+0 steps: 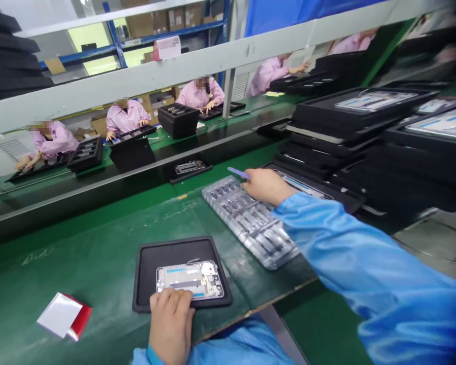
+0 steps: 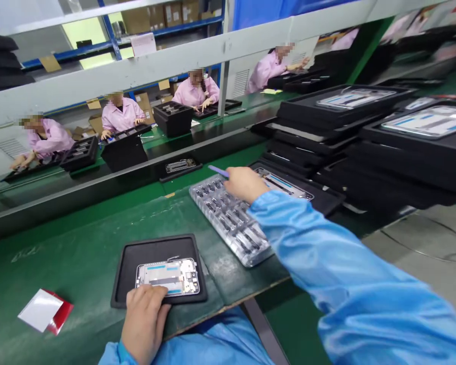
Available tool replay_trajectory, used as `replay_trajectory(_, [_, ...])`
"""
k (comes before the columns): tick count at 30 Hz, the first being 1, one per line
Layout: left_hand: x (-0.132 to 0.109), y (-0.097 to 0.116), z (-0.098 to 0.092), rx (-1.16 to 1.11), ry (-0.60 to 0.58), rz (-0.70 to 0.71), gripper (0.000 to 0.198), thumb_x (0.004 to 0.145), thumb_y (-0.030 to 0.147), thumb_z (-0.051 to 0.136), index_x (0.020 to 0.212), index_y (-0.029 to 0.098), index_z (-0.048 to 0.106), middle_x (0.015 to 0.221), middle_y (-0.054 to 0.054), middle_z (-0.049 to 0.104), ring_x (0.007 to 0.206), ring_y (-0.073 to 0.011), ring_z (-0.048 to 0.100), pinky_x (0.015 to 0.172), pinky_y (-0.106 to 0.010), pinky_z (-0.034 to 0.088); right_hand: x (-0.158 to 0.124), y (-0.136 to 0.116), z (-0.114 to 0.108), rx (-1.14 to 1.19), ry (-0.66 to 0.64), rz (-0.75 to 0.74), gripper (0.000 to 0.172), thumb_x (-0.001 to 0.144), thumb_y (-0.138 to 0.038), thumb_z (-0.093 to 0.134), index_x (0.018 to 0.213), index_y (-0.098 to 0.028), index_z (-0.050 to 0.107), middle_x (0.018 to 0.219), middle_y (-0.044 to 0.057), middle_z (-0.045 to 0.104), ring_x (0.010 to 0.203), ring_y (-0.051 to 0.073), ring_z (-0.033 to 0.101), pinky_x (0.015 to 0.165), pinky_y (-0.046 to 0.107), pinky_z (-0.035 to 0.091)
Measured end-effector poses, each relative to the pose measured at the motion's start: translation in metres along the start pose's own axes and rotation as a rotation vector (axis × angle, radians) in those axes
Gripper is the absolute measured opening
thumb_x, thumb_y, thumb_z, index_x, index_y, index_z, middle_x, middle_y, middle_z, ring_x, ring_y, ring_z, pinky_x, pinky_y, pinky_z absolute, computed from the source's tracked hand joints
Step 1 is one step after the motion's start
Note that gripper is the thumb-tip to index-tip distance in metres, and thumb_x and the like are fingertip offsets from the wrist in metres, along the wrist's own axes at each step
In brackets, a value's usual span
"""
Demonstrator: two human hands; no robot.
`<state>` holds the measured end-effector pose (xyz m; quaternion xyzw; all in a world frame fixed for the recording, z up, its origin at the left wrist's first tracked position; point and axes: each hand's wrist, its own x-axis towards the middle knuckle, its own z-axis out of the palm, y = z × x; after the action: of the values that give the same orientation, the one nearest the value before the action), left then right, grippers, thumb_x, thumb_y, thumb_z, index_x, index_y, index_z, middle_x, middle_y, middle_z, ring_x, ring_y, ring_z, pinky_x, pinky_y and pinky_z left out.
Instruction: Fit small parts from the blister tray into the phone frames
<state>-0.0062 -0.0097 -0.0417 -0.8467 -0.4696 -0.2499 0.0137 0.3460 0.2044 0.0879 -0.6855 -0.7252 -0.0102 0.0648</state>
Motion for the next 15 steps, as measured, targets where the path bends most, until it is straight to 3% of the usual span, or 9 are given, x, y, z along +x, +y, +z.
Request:
replay_trajectory(2, [0.002,0.009,0.002,-0.026,0.008,0.009,0.029,0.089,0.013,0.057,0.114,0.023,0.064,0.097,-0.004,0.073,0.085,-0.0223,0.064,0.075,-0.039,0.046,0.018,0.035,0.001,-0.057,-0.086,0.041,0.029,0.080,-0.021,0.057,0.101,-0.009,0.072,0.091,0.019,0.070,0.088,0.031,0.066,0.079,0.037,0.046])
replay_trajectory(5, [0.001,0.021,0.005,-0.045,0.029,0.027,0.026,0.088,0.013,0.057,0.111,0.021,0.064,0.095,-0.005,0.072,0.083,-0.0227,0.063,0.073,-0.038,0.048,0.031,0.057,0.013,-0.107,-0.175,0.009,0.028,0.075,-0.023,0.062,0.100,-0.018,0.074,0.091,0.012,0.071,0.087,0.027,0.066,0.077,0.033,0.046])
replay_trajectory(9, [-0.001,0.028,0.003,-0.058,0.070,-0.011,0.024,0.087,0.013,0.058,0.108,0.022,0.064,0.092,-0.005,0.072,0.081,-0.0240,0.064,0.071,-0.040,0.050,0.034,0.060,0.029,-0.155,-0.187,-0.030,0.031,0.079,-0.033,0.061,0.104,-0.021,0.074,0.107,0.013,0.066,0.091,0.026,0.064,0.080,0.035,0.046])
replay_trajectory(15, [0.000,0.029,-0.008,-0.111,-0.004,-0.019,0.027,0.087,0.014,0.057,0.113,0.021,0.061,0.097,-0.007,0.071,0.085,-0.0250,0.065,0.074,-0.040,0.053,0.032,0.062,0.041,-0.181,-0.151,-0.020,0.032,0.087,-0.035,0.052,0.104,-0.019,0.074,0.121,0.016,0.057,0.088,0.025,0.063,0.076,0.037,0.046])
